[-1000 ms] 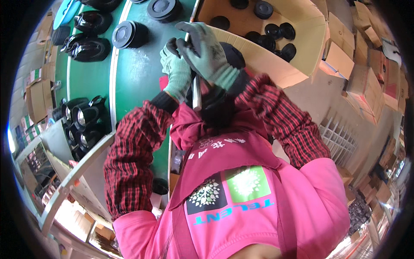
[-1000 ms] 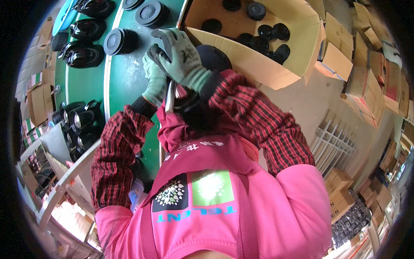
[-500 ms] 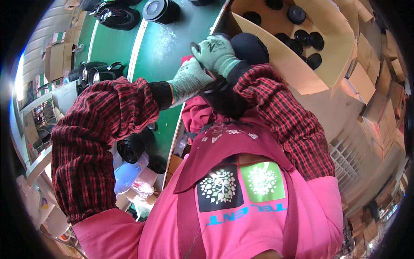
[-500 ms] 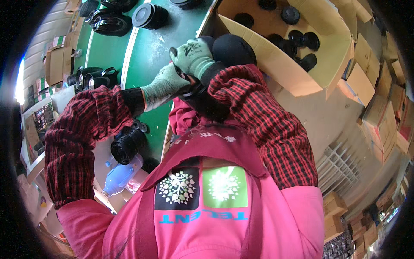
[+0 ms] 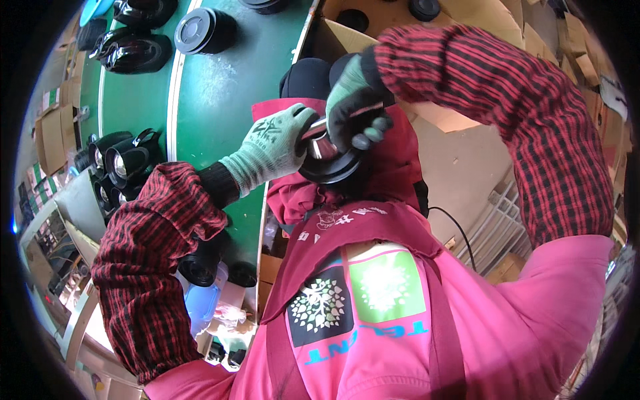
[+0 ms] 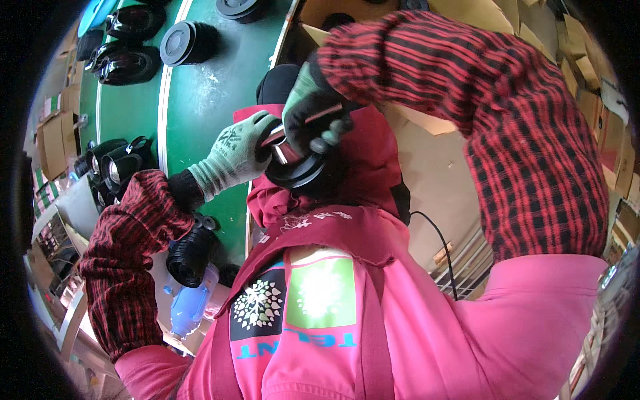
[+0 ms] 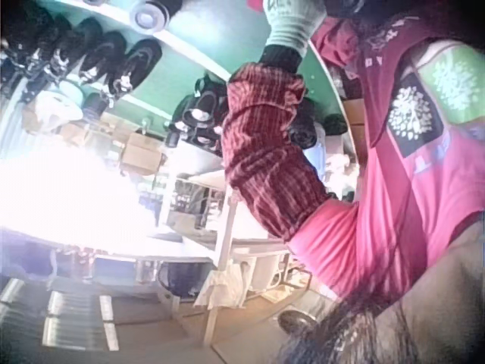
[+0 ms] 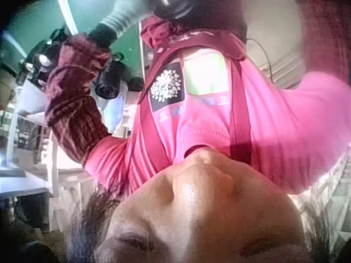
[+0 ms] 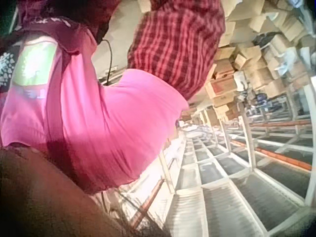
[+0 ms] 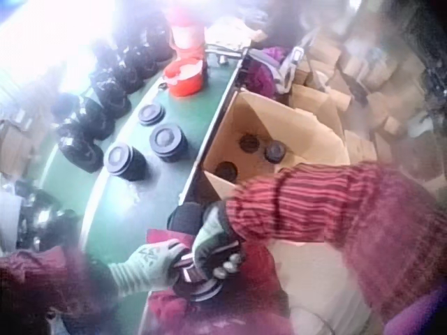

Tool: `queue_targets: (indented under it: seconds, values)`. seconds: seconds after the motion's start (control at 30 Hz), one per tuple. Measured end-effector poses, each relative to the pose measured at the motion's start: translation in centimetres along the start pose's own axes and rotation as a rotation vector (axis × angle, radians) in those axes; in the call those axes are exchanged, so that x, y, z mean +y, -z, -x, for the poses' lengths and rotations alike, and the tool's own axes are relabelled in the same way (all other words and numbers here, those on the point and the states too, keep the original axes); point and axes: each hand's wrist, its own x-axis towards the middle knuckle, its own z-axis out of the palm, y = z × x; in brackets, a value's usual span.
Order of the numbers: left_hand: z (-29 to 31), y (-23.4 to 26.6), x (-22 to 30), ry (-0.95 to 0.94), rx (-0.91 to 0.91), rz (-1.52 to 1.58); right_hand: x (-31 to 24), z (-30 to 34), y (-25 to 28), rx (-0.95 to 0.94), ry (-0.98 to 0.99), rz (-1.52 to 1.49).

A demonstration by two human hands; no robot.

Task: The person repeatedly picks up black kettle bodies and lids from a green workbench, inserts a metal rod into the kettle, and secures the lid. Completed units are placed back on the bench. The process is repeated for multiple kettles.

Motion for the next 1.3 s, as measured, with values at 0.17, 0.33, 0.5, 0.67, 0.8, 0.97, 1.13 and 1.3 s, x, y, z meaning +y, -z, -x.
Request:
queue_targets:
  seconds: [0.17, 0.33, 0.5, 0.67, 0.8, 0.97, 1.13, 1.3]
  values:
    - [-1.2, -0.3, -6.2, -0.416, 0.062, -0.162, -1.4, -2.6, -4.9, 0.119, 0.081, -0.651]
    - [-8.2, -1.4, -8.2, -1.030, 0.099, -0.167, -1.3, -6.6, -12.6, 0.093, 0.506, -1.700]
    - [-11.2, -1.4, -7.1, -1.319, 0.135, -0.183, -3.7, -6.8, -13.9, 0.310, 0.510, -1.773]
    - [-9.1, 0.4, -4.5, -0.658, 0.216, -0.265, 0.7, -0.5, -11.6, 0.542, 0.464, -1.202]
    - [-1.2, -1.9, -4.4, -0.116, 0.747, 0.350, 4.2, 4.7, -5.1, 1.276, 0.290, 0.292]
    - [3.3, -6.6, 0.2, -0.166, 0.431, 0.227, 0.2, 0.0, 8.3, 1.395, 0.363, 0.701]
    - [7.9, -7.3, 3.4, -0.201, 0.636, 0.236, -6.7, -6.7, 17.0, 1.205, 0.223, 0.433]
    - [10.9, -7.3, 5.4, -0.206, 0.812, 0.124, -6.6, -7.7, 18.8, 1.377, 0.083, 0.513]
